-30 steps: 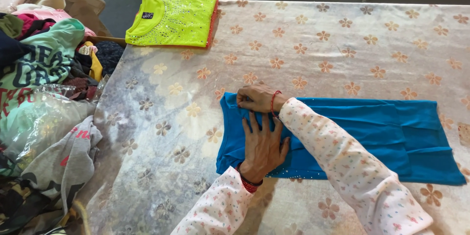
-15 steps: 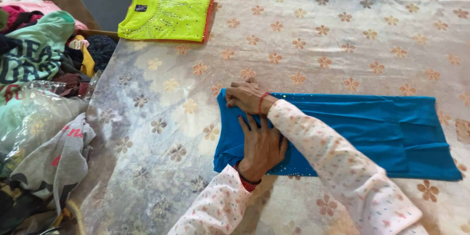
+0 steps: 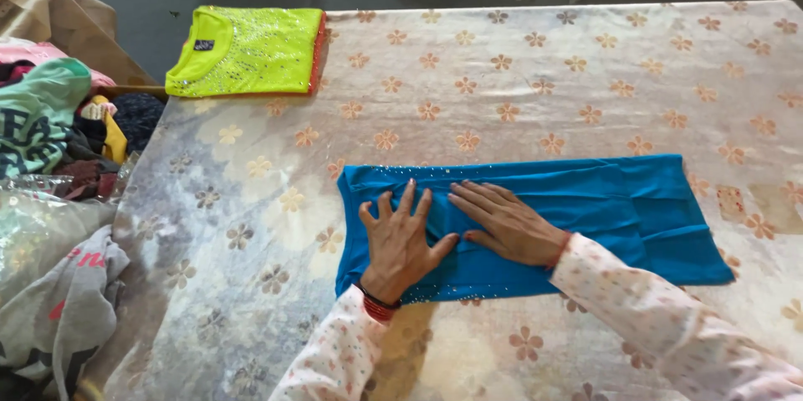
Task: Folding various shirts and garments on a floral-patterned table.
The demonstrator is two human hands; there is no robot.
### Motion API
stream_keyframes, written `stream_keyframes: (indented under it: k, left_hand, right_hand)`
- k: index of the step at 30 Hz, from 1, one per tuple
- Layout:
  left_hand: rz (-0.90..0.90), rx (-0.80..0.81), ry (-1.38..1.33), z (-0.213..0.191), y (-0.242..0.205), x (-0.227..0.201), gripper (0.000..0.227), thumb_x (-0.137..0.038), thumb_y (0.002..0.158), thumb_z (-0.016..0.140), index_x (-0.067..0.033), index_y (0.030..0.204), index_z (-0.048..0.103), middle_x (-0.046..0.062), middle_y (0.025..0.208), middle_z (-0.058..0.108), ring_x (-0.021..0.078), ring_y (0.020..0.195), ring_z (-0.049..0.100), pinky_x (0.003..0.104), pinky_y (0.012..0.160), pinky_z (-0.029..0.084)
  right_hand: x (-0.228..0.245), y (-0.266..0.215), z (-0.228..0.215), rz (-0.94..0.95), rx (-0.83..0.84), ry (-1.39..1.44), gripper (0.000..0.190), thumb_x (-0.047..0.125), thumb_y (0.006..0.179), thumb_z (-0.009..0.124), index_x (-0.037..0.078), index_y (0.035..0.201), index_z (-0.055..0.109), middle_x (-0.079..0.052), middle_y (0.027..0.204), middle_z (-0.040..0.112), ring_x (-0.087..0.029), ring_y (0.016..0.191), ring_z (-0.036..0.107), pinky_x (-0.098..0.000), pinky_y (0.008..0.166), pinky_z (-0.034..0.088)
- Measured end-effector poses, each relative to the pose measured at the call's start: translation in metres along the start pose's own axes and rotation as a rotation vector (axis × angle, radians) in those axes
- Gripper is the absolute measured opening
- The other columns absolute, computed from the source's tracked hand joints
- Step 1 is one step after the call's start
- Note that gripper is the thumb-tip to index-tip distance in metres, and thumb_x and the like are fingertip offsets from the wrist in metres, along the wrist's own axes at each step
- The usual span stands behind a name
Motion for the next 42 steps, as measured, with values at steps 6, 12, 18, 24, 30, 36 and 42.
stream_keyframes:
  k: [6, 12, 18, 24, 30, 36, 42]
  left_hand:
    - [-0.057, 0.118, 0.011, -0.019, 0.022, 0.013, 0.106, -0.085, 0.063, 0.067, -0.0194, 0.146, 0.058, 0.018, 0.154, 0.046, 0.0355, 0.12, 0.047, 0.062, 0.092, 0.027]
    - [-0.039, 0.133, 0.05, 0.011, 0.072, 0.006, 0.058, -0.067, 0.099, 0.053, -0.0149, 0.107, 0.076, 0.007, 0.124, 0.071, 0.0269, 0.115, 0.056, 0.053, 0.094, 0.035]
    - [0.228, -0.013, -0.305, 0.075, 0.112, -0.036, 0.028, -0.04, 0.096, 0.066, -0.0139, 0.093, 0.076, 0.008, 0.095, 0.069, 0.0284, 0.091, 0.064, 0.047, 0.083, 0.039]
    - [0.311, 0.112, -0.439, 0.111, 0.119, -0.052, 0.018, -0.029, 0.096, 0.065, -0.0114, 0.096, 0.068, 0.007, 0.096, 0.068, 0.0286, 0.094, 0.064, 0.048, 0.086, 0.04]
    - [0.389, -0.061, -0.277, 0.111, 0.118, -0.055, 0.009, -0.017, 0.102, 0.06, -0.0104, 0.108, 0.06, 0.01, 0.104, 0.062, 0.0306, 0.102, 0.058, 0.045, 0.089, 0.045]
    - [0.412, 0.005, -0.12, 0.104, 0.129, -0.062, 0.026, -0.012, 0.085, 0.063, -0.0121, 0.11, 0.06, 0.01, 0.103, 0.061, 0.0309, 0.102, 0.06, 0.045, 0.086, 0.05]
    - [0.494, 0.085, -0.127, 0.118, 0.141, -0.052, 0.012, -0.02, 0.099, 0.058, -0.0151, 0.109, 0.058, 0.007, 0.101, 0.061, 0.0284, 0.098, 0.064, 0.04, 0.08, 0.055]
  right_hand:
    - [0.005, -0.053, -0.033, 0.072, -0.028, -0.49, 0.068, 0.045, 0.097, 0.047, 0.006, 0.152, 0.039, -0.018, 0.162, 0.028, -0.038, 0.15, 0.023, -0.0563, 0.118, 0.015]
    - [-0.002, -0.067, -0.02, 0.174, 0.166, -0.249, 0.059, 0.036, 0.103, 0.048, 0.011, 0.156, 0.038, -0.008, 0.16, 0.035, -0.026, 0.147, 0.032, -0.0423, 0.122, 0.024]
    - [0.004, -0.063, -0.02, 0.047, 0.1, -0.272, 0.062, 0.029, 0.101, 0.048, 0.001, 0.155, 0.036, -0.016, 0.164, 0.033, -0.028, 0.153, 0.026, -0.0452, 0.122, 0.018]
    - [0.001, -0.065, -0.017, 0.09, 0.126, -0.193, 0.062, 0.029, 0.102, 0.049, 0.001, 0.156, 0.035, -0.017, 0.162, 0.035, -0.027, 0.154, 0.024, -0.0455, 0.123, 0.015]
    - [0.008, -0.064, -0.019, 0.123, 0.127, -0.167, 0.061, 0.03, 0.101, 0.05, 0.003, 0.154, 0.038, -0.016, 0.161, 0.038, -0.031, 0.153, 0.023, -0.0518, 0.122, 0.012]
    - [0.006, -0.067, -0.015, 0.137, 0.125, -0.134, 0.059, 0.03, 0.1, 0.051, 0.006, 0.153, 0.042, -0.013, 0.16, 0.039, -0.033, 0.153, 0.024, -0.0535, 0.122, 0.011]
    - [-0.01, -0.043, -0.046, 0.194, 0.199, 0.064, 0.041, 0.025, 0.103, 0.051, 0.009, 0.138, 0.063, -0.007, 0.148, 0.06, -0.031, 0.144, 0.045, -0.0532, 0.112, 0.034]
Point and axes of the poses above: each hand's wrist, its own y-axis towards the middle knuckle, its own z-axis out of the palm, x = y × z, the point moved 2 cm from there along y, towards the middle knuckle
